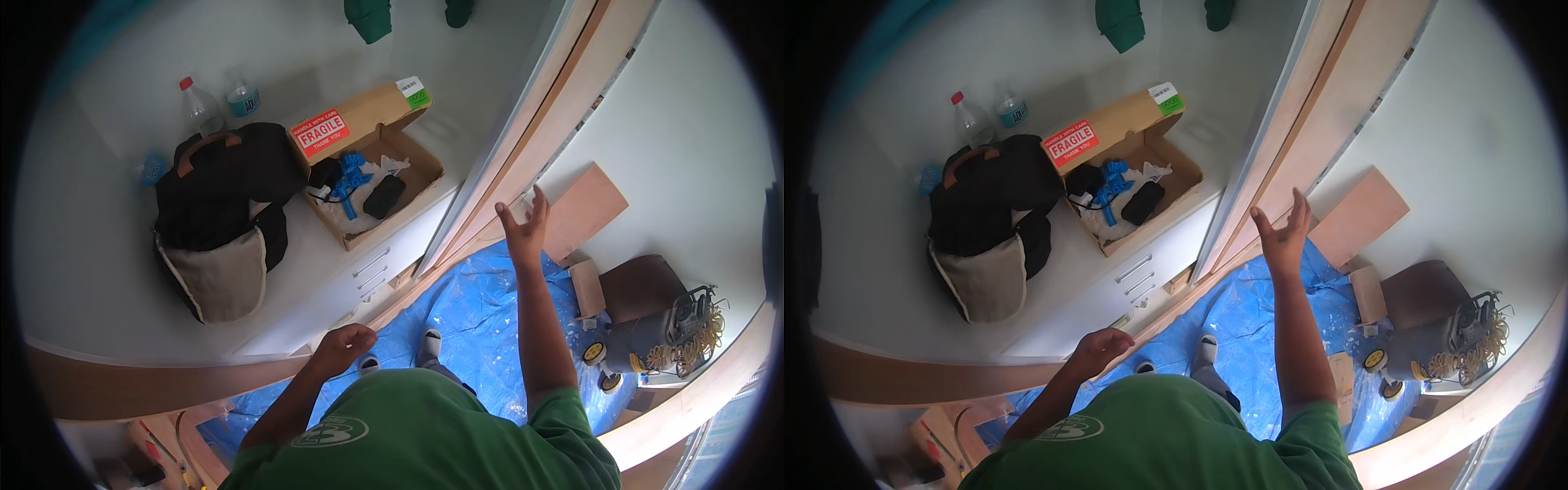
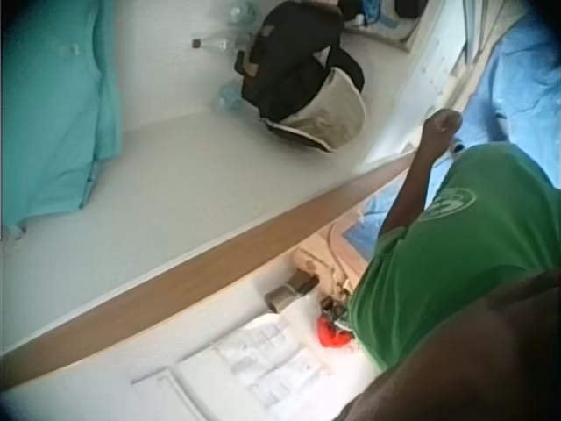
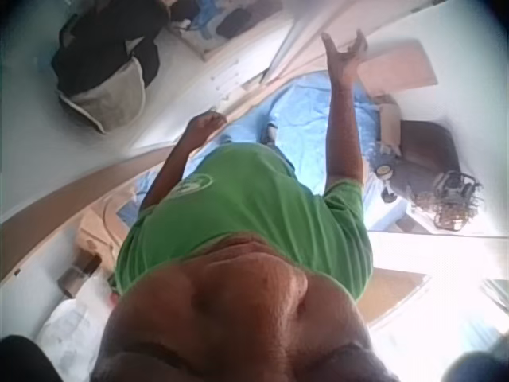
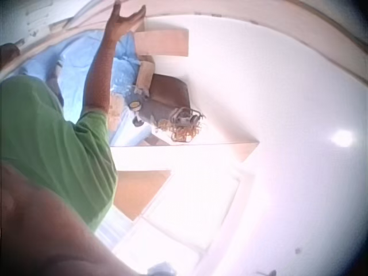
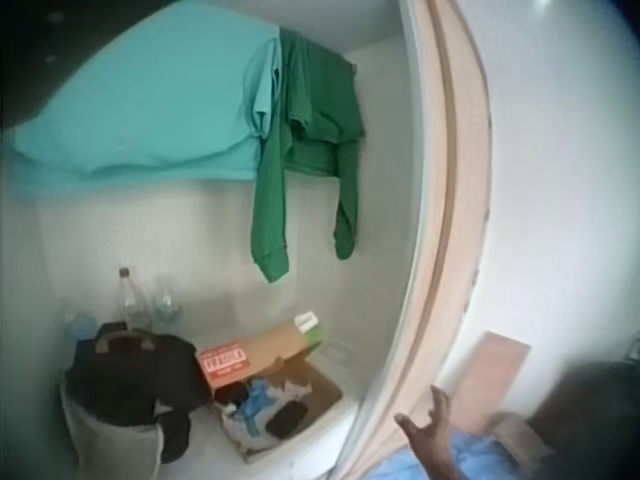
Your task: The person retrieves a bottle of adhesive and a strip of material, then kneels under a bathroom vanity. They repeatedly apply adhesive from the bottle onto the strip and press it along the edge of the vanity cabinet.
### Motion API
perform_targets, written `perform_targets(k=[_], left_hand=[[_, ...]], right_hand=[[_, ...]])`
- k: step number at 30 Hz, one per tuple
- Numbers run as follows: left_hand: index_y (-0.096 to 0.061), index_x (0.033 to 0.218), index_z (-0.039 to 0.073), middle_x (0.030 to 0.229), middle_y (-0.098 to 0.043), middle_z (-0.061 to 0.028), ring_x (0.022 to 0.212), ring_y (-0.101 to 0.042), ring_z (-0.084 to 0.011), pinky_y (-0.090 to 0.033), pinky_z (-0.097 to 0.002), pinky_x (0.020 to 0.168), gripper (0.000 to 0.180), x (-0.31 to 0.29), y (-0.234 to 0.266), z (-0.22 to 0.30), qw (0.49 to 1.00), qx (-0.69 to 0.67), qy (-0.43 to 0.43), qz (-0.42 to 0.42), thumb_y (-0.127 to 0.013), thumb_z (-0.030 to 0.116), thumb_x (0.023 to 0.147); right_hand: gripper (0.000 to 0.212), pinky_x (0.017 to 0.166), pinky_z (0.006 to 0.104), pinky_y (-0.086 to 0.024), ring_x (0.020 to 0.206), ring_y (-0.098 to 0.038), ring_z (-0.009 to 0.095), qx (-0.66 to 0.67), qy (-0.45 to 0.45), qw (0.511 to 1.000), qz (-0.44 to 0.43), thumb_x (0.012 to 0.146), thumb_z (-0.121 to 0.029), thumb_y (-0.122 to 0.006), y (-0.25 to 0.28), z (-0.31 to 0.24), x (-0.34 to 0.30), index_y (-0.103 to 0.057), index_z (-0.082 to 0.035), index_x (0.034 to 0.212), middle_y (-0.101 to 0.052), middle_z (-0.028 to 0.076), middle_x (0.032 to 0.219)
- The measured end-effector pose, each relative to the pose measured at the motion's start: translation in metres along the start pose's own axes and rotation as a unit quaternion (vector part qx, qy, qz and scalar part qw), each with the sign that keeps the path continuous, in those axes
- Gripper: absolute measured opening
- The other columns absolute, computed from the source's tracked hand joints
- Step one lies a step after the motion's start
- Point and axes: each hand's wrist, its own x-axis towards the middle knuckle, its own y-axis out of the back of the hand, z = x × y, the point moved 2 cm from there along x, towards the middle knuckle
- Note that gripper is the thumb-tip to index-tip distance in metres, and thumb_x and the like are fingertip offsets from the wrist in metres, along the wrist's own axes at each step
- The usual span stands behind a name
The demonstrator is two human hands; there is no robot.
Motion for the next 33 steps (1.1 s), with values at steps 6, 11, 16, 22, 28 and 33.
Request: perform_targets(k=[6,11,16,22,28,33], left_hand=[[-0.073,0.113,0.002,0.108,-0.075,-0.0064,0.103,-0.068,-0.0154,-0.053,-0.0314,0.094,0.019,0.015,-0.015,0.016,0.987,0.009,-0.016,0.159,-0.068,0.016,0.101],[-0.072,0.11,0.003,0.105,-0.076,-0.0074,0.101,-0.071,-0.017,-0.055,-0.0355,0.095,0.021,0.018,-0.046,0.014,0.95,-0.09,0.016,0.3,-0.073,0.021,0.098],[-0.073,0.105,0.003,0.102,-0.075,-0.0075,0.1,-0.072,-0.0171,-0.055,-0.0367,0.097,0.016,0.028,-0.085,0.006,0.935,-0.019,0.034,0.352,-0.072,0.017,0.097],[-0.074,0.104,0.002,0.102,-0.076,-0.0092,0.099,-0.073,-0.0187,-0.057,-0.0369,0.094,0.015,0.025,-0.109,0.023,0.921,0.014,0.064,0.384,-0.072,0.015,0.096],[-0.074,0.106,0.001,0.101,-0.077,-0.0099,0.097,-0.073,-0.0187,-0.057,-0.0358,0.092,0.022,0.018,-0.114,0.015,0.903,0.02,0.072,0.423,-0.075,0.02,0.096],[-0.073,0.106,0.0,0.099,-0.077,-0.0102,0.095,-0.073,-0.0184,-0.057,-0.0354,0.091,0.02,0.017,-0.122,0.008,0.906,0.016,0.09,0.413,-0.073,0.018,0.097]], right_hand=[[0.137,0.125,0.0533,-0.022,0.156,-0.01,0.049,0.026,-0.01,1.0,0.011,0.066,-0.047,-0.097,-0.051,0.013,0.085,-0.013,0.004,0.162,-0.006,0.038,0.165],[0.14,0.127,0.0536,-0.015,0.156,-0.006,0.051,0.045,0.017,0.999,0.004,0.066,-0.048,-0.096,-0.072,0.032,0.096,-0.009,0.007,0.161,-0.007,0.038,0.166],[0.142,0.126,0.0573,-0.013,0.156,-0.004,0.052,0.055,0.052,0.997,-0.001,0.064,-0.049,-0.097,-0.073,0.045,0.106,-0.009,0.008,0.161,-0.008,0.037,0.166],[0.143,0.125,0.058,-0.014,0.156,-0.006,0.052,0.042,0.049,0.998,0.026,0.063,-0.046,-0.098,-0.068,0.061,0.12,-0.009,0.007,0.161,-0.008,0.037,0.166],[0.141,0.125,0.059,-0.015,0.155,-0.007,0.053,0.046,0.011,0.999,0.023,0.063,-0.045,-0.099,-0.07,0.081,0.136,-0.012,0.009,0.16,-0.008,0.04,0.164],[0.137,0.124,0.0596,-0.015,0.155,-0.007,0.054,0.045,0.015,0.998,0.031,0.066,-0.046,-0.097,-0.073,0.099,0.144,-0.015,0.012,0.158,-0.01,0.042,0.163]])
